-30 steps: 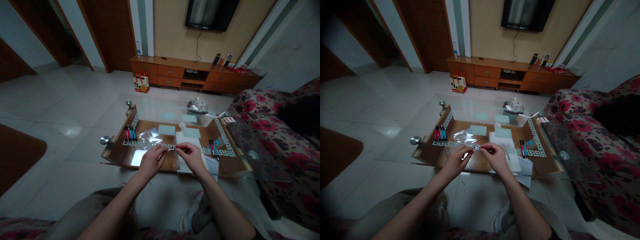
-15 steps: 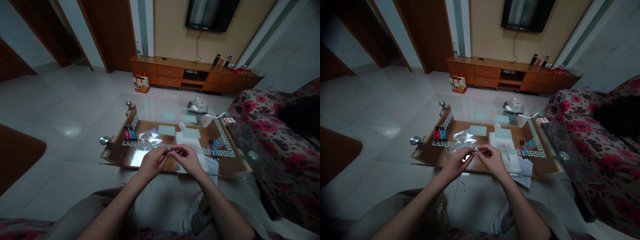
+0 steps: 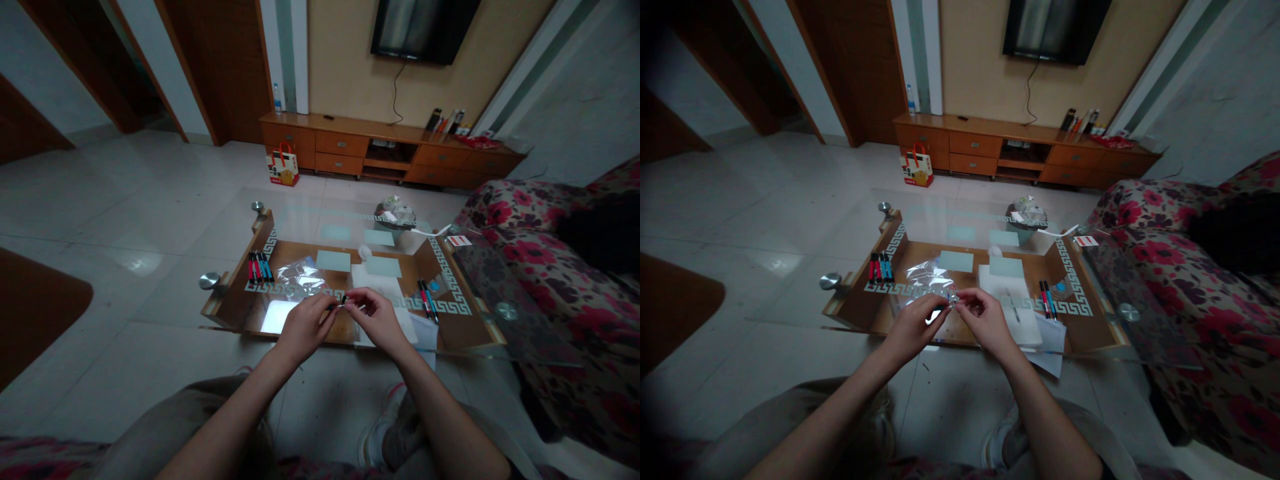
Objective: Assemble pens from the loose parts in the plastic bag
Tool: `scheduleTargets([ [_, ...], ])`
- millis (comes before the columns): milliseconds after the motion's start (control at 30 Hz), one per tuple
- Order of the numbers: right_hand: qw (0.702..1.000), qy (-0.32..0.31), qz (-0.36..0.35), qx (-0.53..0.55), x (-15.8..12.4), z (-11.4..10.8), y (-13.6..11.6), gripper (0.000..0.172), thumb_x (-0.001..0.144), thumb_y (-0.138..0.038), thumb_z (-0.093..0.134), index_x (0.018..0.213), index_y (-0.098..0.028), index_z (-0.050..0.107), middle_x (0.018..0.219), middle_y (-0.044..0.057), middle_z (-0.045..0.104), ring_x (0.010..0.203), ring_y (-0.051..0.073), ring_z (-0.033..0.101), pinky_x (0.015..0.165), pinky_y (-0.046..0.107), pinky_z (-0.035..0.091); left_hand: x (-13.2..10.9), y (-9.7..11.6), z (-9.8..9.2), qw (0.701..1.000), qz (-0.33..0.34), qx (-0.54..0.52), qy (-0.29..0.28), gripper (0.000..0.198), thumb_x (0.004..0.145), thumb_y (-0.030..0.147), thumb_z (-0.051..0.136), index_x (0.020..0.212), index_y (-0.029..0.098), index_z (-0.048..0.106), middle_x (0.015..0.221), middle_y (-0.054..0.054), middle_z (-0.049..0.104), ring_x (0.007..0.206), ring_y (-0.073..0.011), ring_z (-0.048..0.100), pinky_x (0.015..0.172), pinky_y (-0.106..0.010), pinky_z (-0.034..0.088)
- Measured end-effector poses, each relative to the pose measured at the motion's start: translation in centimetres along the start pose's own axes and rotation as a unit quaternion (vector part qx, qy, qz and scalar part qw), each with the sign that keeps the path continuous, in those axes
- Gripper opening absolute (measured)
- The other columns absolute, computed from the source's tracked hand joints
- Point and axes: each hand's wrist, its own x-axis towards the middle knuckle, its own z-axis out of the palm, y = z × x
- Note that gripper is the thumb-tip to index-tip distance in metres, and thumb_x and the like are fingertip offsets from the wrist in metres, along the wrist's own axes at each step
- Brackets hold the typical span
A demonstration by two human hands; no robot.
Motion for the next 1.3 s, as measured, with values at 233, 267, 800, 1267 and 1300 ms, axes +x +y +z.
scheduleTargets([
  [233,0.999,-0.008,0.007,0.033,0.0,0.5,0.3,0.029,0.079,-0.033,0.073,0.103,-0.02,0.067,0.087,0.004,0.071,0.079,0.017,0.065,0.07,0.028,0.05,-0.2,-0.8,0.5,1.0,0.026,-0.01,-0.01,0.02,0.096,0.022,0.053,0.114,0.024,0.06,0.106,-0.005,0.068,0.099,-0.0194,0.064,0.086,-0.03,0.049],
  [267,0.999,-0.01,0.005,0.033,0.0,0.6,0.3,0.029,0.078,-0.032,0.073,0.104,-0.02,0.067,0.086,0.004,0.071,0.078,0.017,0.065,0.069,0.028,0.05,-0.2,-0.8,0.5,1.0,0.027,-0.002,-0.011,0.02,0.096,0.022,0.053,0.114,0.024,0.061,0.105,-0.005,0.068,0.098,-0.0191,0.064,0.085,-0.03,0.049],
  [800,0.998,-0.002,0.036,0.051,0.0,0.8,1.3,0.028,0.077,-0.031,0.072,0.102,-0.018,0.065,0.08,0.003,0.071,0.075,0.017,0.066,0.07,0.028,0.052,-0.1,-0.3,0.0,0.985,0.059,0.163,-0.011,0.022,0.098,0.035,0.052,0.112,0.031,0.069,0.088,-0.002,0.069,0.076,-0.0158,0.063,0.065,-0.025,0.039],
  [1267,0.99,0.077,-0.002,-0.115,1.6,-2.6,2.1,0.032,0.087,-0.04,0.059,0.111,-0.018,0.064,0.081,0.004,0.067,0.071,0.018,0.061,0.067,0.03,0.048,0.5,-0.4,-0.4,0.982,-0.1,-0.123,0.107,0.021,0.091,0.037,0.059,0.095,0.022,0.073,0.092,-0.005,0.073,0.081,-0.0186,0.066,0.071,-0.027,0.049],
  [1300,0.985,0.09,-0.002,-0.148,1.8,-3.1,2.5,0.031,0.087,-0.039,0.059,0.109,-0.018,0.065,0.079,0.004,0.066,0.07,0.018,0.06,0.066,0.03,0.048,0.7,-0.4,-0.5,0.966,-0.138,-0.183,0.117,0.023,0.089,0.041,0.061,0.094,0.021,0.073,0.087,-0.005,0.073,0.072,-0.0169,0.065,0.064,-0.025,0.048],
])
